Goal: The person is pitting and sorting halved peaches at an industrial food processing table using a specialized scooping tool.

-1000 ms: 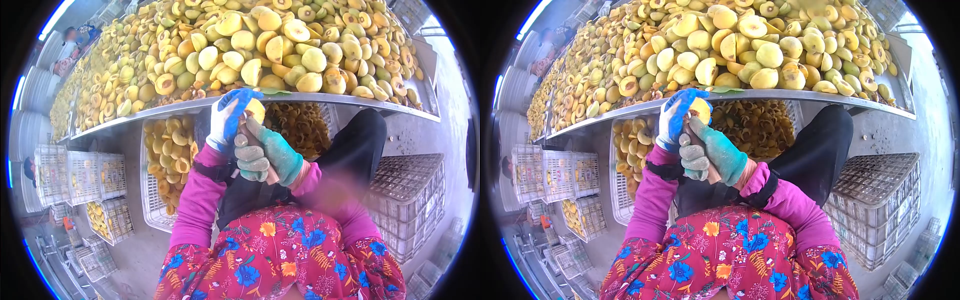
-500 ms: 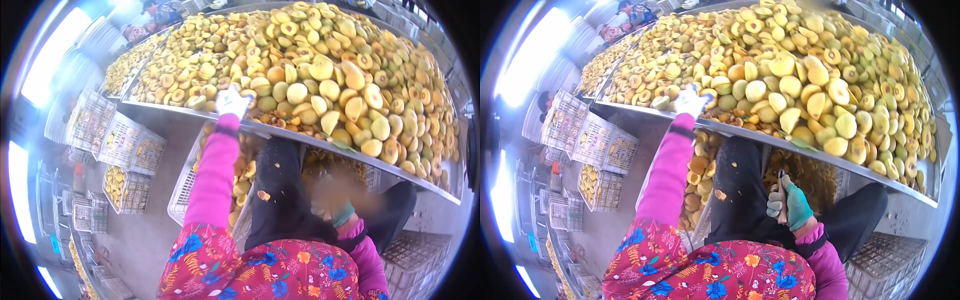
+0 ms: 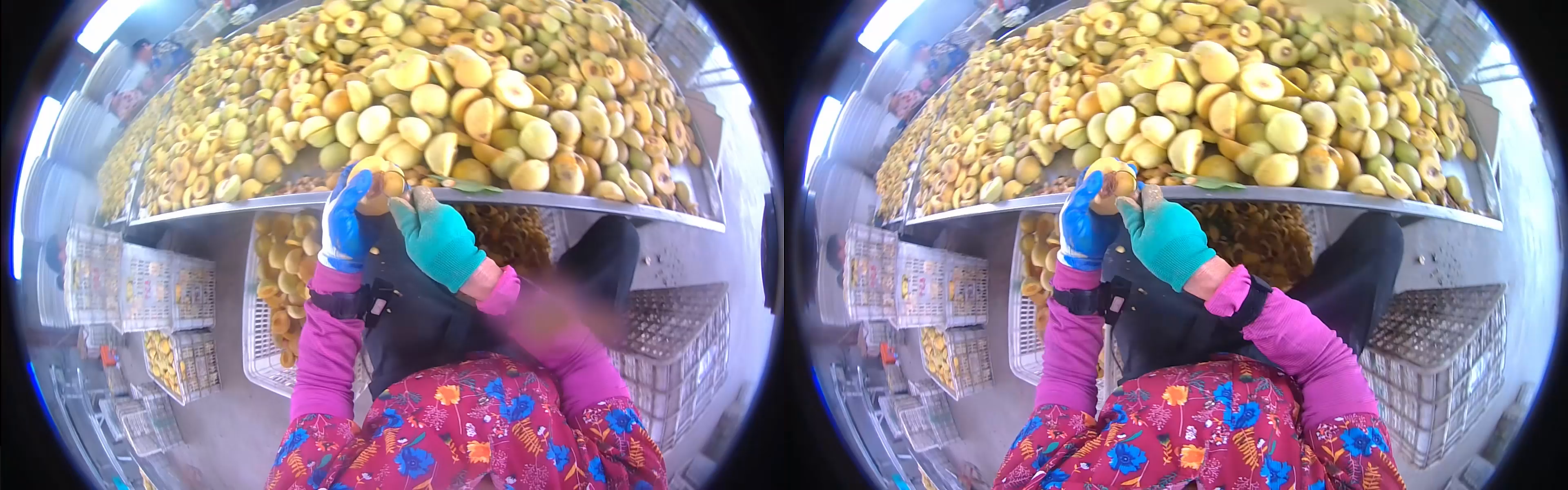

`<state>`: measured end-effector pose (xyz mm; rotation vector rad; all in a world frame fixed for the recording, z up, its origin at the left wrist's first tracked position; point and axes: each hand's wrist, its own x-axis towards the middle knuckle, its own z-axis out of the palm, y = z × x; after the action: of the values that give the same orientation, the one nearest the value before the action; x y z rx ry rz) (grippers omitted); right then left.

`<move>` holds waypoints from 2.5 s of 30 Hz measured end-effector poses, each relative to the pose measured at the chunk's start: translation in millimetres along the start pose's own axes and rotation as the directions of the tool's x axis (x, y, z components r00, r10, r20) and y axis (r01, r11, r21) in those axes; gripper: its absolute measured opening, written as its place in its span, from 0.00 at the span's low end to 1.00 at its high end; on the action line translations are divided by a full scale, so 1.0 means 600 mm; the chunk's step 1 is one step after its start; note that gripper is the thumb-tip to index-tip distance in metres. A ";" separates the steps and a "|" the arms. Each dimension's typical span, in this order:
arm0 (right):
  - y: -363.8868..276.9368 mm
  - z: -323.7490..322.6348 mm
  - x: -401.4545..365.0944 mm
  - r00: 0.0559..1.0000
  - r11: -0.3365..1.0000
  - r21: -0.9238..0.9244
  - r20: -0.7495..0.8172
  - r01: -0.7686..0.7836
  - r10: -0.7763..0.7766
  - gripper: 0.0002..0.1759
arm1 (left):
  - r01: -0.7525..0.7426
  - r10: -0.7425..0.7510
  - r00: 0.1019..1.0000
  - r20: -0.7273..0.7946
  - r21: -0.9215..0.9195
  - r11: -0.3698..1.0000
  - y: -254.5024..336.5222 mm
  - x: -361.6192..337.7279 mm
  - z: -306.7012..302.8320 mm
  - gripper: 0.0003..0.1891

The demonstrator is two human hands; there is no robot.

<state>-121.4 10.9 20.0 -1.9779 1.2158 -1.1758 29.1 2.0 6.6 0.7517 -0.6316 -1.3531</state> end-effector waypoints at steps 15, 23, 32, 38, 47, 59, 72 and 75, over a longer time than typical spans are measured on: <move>-0.001 -0.020 -0.053 0.912 0.797 0.447 0.255 -0.406 0.321 0.19 | -0.286 0.366 0.930 -0.024 0.578 0.765 -0.056 -0.023 0.063 0.19; 0.006 -0.056 -0.059 0.421 -0.416 0.341 0.900 -0.843 -0.115 0.22 | -0.097 0.156 0.986 -0.057 0.567 0.818 -0.051 -0.050 0.052 0.17; 0.123 -0.102 -0.131 0.245 -0.735 0.258 0.961 -0.627 0.128 0.22 | 0.049 0.175 0.984 0.027 0.910 -0.411 0.126 -0.100 -0.110 0.17; 0.086 -0.094 -0.093 0.200 -0.531 0.326 0.939 -0.782 0.280 0.22 | 0.206 0.157 0.977 -0.144 0.834 -0.513 0.094 0.176 -0.083 0.29; 0.011 -0.087 -0.047 0.581 0.247 0.531 0.677 -0.811 0.452 0.20 | 0.161 -0.195 0.971 0.136 0.227 0.960 0.144 0.069 -0.110 0.24; 0.008 -0.038 -0.026 0.990 0.978 0.163 0.071 -0.129 0.119 0.18 | -0.376 0.331 0.916 0.227 0.772 0.512 -0.020 -0.007 0.062 0.12; -0.018 -0.065 -0.053 0.767 0.615 0.472 0.496 -0.632 0.408 0.22 | -0.073 0.094 0.995 -0.031 0.413 0.908 -0.048 -0.043 0.082 0.15; -0.028 -0.076 -0.061 0.563 0.317 0.466 0.701 -0.826 0.437 0.24 | -0.155 0.178 0.984 -0.025 0.383 0.911 -0.057 -0.057 0.076 0.17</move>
<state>-161.9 51.2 40.1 -0.8069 0.8652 -0.5379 -31.9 28.7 9.0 1.0210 -0.9052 -1.0573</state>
